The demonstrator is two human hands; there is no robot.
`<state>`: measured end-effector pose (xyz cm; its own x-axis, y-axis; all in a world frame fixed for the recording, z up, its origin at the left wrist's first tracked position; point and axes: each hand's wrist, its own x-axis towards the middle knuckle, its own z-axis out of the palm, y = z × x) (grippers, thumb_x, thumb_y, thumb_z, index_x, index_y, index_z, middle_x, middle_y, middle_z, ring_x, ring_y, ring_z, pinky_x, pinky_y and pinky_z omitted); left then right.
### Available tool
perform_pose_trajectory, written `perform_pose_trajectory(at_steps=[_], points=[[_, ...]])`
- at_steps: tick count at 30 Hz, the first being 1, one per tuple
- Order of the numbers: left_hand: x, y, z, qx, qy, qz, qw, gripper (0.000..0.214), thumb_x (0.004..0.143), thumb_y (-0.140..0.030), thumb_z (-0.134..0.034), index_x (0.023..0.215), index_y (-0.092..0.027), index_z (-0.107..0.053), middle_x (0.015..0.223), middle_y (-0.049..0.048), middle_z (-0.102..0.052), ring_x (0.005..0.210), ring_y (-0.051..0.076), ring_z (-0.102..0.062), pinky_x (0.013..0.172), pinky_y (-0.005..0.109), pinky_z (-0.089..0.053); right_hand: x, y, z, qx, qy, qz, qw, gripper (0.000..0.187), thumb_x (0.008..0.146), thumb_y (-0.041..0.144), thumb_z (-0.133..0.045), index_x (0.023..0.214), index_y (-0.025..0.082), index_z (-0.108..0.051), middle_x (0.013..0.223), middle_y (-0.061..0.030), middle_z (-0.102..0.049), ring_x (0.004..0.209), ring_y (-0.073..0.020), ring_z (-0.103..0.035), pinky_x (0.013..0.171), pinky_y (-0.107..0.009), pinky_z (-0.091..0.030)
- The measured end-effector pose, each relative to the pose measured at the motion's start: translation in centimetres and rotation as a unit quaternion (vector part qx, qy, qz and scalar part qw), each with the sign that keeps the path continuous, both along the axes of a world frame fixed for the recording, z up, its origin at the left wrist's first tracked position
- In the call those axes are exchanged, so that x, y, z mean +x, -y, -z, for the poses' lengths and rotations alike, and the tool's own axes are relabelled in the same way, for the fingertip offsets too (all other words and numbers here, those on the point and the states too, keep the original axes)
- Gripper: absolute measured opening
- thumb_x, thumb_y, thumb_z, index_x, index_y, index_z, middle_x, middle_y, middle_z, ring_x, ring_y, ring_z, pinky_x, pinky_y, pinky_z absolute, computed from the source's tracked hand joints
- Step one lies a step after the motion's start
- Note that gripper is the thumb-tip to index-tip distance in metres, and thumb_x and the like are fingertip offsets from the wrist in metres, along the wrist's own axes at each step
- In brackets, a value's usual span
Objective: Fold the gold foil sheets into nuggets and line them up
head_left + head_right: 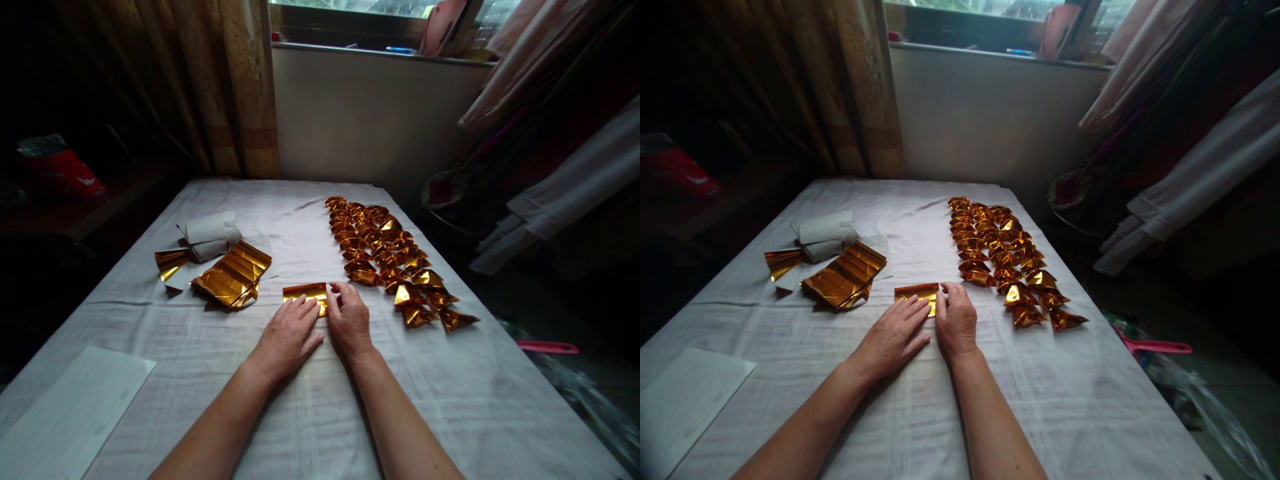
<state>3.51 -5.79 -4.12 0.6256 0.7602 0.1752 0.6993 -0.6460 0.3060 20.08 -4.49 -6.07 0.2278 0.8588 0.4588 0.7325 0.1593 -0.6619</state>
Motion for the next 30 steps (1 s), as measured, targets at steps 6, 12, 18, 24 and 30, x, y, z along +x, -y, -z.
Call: perform_pose_trajectory(at_steps=[6,12,18,24,30], points=[[0.2,-0.1,-0.5,-0.005,-0.011,0.0,1.0,0.051,0.093,-0.038,-0.055,0.141,-0.019,-0.048,0.145,0.0113,-0.053,0.138,0.028,-0.045,0.116,0.048,-0.035,-0.5,0.5,-0.5,-0.02,0.132,-0.033,0.991,0.017,0.09,0.019,-0.054,0.095,0.023,-0.069,0.108,-0.0081,-0.068,0.098,-0.0238,-0.057,0.087,-0.037,-0.044],[-1.0,0.2,-0.2,-0.003,-0.037,0.015,0.999,0.054,0.095,-0.042,-0.053,0.144,-0.022,-0.045,0.151,0.0094,-0.048,0.142,0.027,-0.04,0.118,0.046,-0.03,-0.6,0.4,-0.5,-0.057,0.155,-0.015,0.986,0.016,0.09,0.016,-0.057,0.091,0.025,-0.07,0.11,-0.0058,-0.068,0.099,-0.0236,-0.054,0.083,-0.036,-0.04],[-4.2,1.2,0.6,0.016,-0.063,0.033,0.997,0.054,0.098,-0.043,-0.048,0.148,-0.024,-0.042,0.153,0.0078,-0.044,0.143,0.025,-0.037,0.12,0.046,-0.026,-0.4,0.4,-0.7,-0.082,0.16,-0.011,0.984,0.019,0.091,0.015,-0.056,0.095,0.025,-0.072,0.113,-0.0056,-0.069,0.103,-0.0235,-0.056,0.085,-0.036,-0.041],[-4.7,1.5,1.2,0.049,-0.045,0.022,0.998,0.053,0.098,-0.044,-0.046,0.147,-0.024,-0.043,0.15,0.0072,-0.048,0.141,0.025,-0.041,0.12,0.046,-0.026,-1.3,2.3,-1.6,-0.049,0.239,-0.072,0.967,0.036,0.096,0.024,-0.049,0.13,0.019,-0.061,0.148,-0.0105,-0.05,0.14,-0.0294,-0.036,0.112,-0.048,-0.026],[-4.5,1.5,1.3,0.048,-0.028,0.014,0.998,0.054,0.099,-0.047,-0.044,0.147,-0.022,-0.044,0.149,0.0089,-0.049,0.139,0.026,-0.043,0.117,0.047,-0.031,-2.1,4.4,-1.7,-0.141,0.277,-0.213,0.926,0.05,0.101,0.036,-0.04,0.148,0.019,-0.042,0.155,-0.0073,-0.039,0.145,-0.0239,-0.033,0.12,-0.05,-0.017]])
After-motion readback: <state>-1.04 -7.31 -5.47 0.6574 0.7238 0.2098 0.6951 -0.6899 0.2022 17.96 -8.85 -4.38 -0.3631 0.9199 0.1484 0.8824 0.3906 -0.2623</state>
